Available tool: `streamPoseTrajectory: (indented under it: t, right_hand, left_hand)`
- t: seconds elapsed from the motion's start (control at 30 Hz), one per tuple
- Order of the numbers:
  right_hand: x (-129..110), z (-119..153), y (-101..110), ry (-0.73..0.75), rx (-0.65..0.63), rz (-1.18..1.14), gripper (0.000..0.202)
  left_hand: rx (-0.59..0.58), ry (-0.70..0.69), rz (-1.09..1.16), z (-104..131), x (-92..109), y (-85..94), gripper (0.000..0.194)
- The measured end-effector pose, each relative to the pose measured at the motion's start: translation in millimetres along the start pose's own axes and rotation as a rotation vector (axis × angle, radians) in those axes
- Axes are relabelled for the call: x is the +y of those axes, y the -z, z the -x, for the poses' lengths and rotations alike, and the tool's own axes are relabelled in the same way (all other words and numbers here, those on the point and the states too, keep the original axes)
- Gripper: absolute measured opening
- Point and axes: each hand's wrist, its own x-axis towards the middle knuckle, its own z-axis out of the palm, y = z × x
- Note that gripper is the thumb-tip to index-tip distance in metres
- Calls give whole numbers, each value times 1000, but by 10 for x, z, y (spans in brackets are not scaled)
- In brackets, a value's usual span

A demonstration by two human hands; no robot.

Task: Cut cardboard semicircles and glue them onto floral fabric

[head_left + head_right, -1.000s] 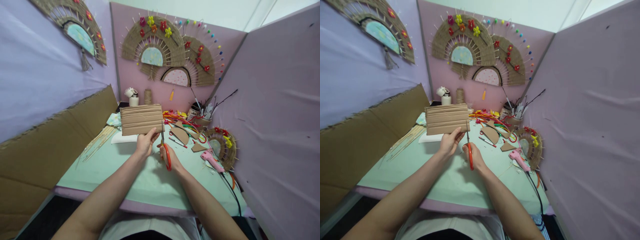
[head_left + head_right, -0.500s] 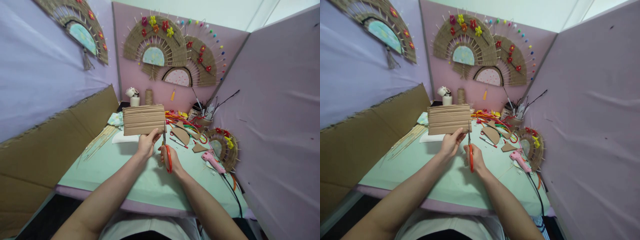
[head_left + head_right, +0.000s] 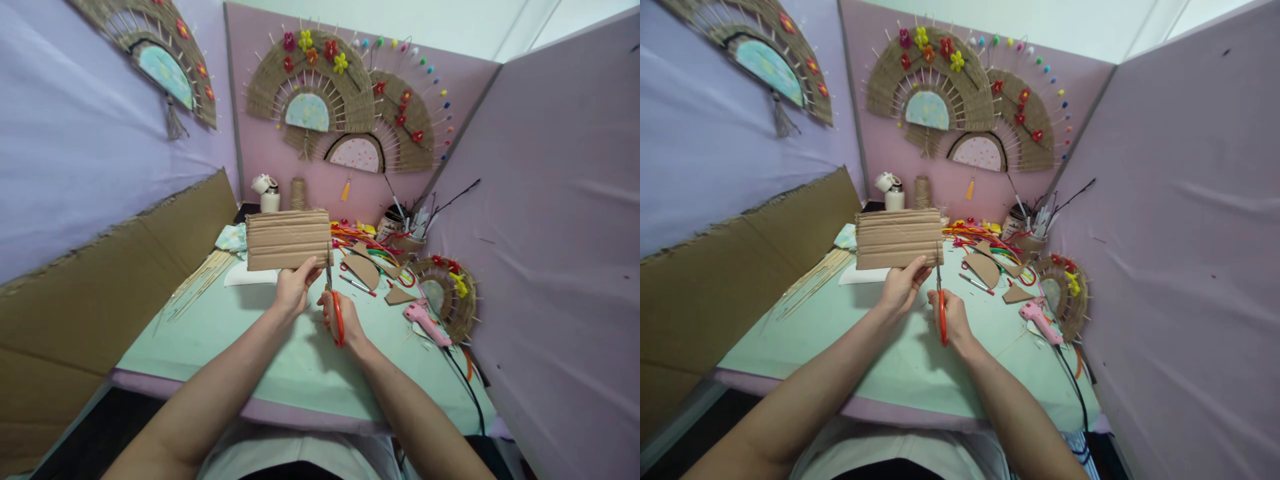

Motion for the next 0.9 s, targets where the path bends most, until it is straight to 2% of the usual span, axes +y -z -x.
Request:
streamPoseTrajectory:
  t: [0.3,0.57,0.73,0.9]
  right_hand:
    - [-71,39,-6,-13,13,-39,47]
    - [-118,52,12,38,27,0,49]
    - [-148,91,-10,77,7,29,45]
    - [-112,102,-31,91,-5,56,44]
  left_hand:
    - [13,-1,2,-4,17,-4,24]
    - [10,35,59,7,57,-30,21]
    - [104,114,224,-39,107,-39,17]
    - [111,50,194,-58,152,-40,20]
